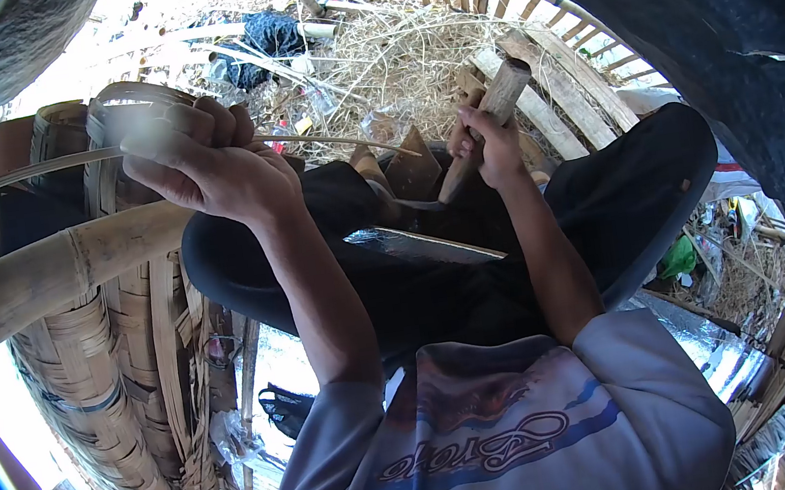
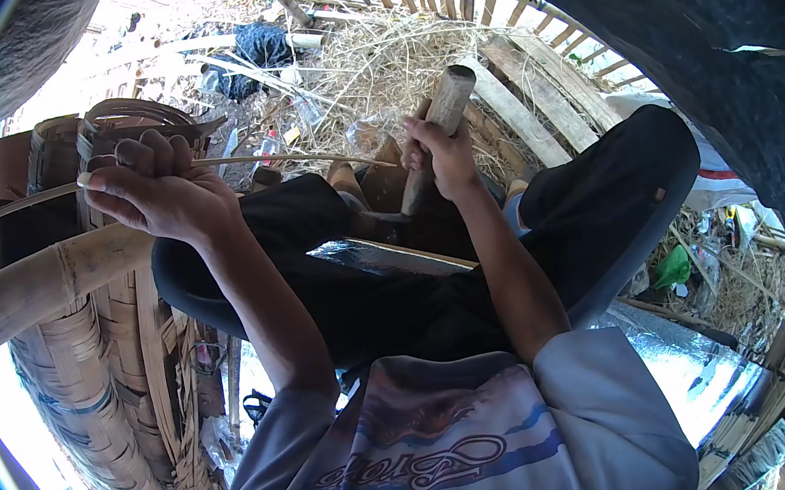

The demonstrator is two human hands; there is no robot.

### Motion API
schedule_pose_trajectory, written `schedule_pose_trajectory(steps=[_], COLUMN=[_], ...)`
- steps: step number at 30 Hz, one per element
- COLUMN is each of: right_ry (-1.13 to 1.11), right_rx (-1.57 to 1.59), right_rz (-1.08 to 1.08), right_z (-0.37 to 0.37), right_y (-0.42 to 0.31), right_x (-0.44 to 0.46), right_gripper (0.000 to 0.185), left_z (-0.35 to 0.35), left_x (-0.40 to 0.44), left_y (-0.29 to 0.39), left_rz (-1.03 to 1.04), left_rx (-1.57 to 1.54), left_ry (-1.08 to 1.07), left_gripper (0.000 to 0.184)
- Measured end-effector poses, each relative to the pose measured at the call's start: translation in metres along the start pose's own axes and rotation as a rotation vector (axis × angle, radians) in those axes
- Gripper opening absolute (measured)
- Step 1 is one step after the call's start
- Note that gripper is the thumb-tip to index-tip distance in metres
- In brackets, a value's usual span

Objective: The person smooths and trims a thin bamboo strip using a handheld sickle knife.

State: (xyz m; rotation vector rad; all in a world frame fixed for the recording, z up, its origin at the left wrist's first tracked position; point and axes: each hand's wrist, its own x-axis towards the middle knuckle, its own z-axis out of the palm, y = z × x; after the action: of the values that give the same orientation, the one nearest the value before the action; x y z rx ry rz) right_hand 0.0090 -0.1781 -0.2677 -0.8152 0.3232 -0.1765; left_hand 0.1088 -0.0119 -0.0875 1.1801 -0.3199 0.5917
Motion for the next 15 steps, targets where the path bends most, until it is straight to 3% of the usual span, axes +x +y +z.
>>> schedule_pose_trajectory(steps=[1,4,7,8,10,15], right_ry=[-0.002,0.290,0.338,0.396,0.343,0.199], right_rx=[0.000,-0.171,-0.099,-0.102,-0.070,-0.015], right_rz=[0.000,-0.195,-0.381,-0.343,-0.381,-0.364], right_z=[-0.002,-0.010,-0.011,-0.009,-0.007,0.005], right_y=[-0.004,-0.014,-0.009,-0.004,0.009,0.032], right_x=[0.003,0.010,0.014,0.014,0.014,0.011], right_gripper=[0.008,0.014,0.012,0.013,0.013,0.013], left_z=[0.001,0.002,0.002,0.001,-0.003,-0.002], left_x=[0.000,-0.001,-0.004,-0.004,-0.006,-0.015], left_y=[0.001,0.003,0.000,-0.002,-0.010,-0.023], left_rz=[-0.002,0.002,0.039,0.041,0.094,0.045], left_rx=[0.008,0.029,0.049,0.047,-0.025,0.024], left_ry=[0.000,-0.002,0.025,0.026,-0.055,0.016], left_gripper=[0.031,0.030,0.030,0.030,0.020,0.027])
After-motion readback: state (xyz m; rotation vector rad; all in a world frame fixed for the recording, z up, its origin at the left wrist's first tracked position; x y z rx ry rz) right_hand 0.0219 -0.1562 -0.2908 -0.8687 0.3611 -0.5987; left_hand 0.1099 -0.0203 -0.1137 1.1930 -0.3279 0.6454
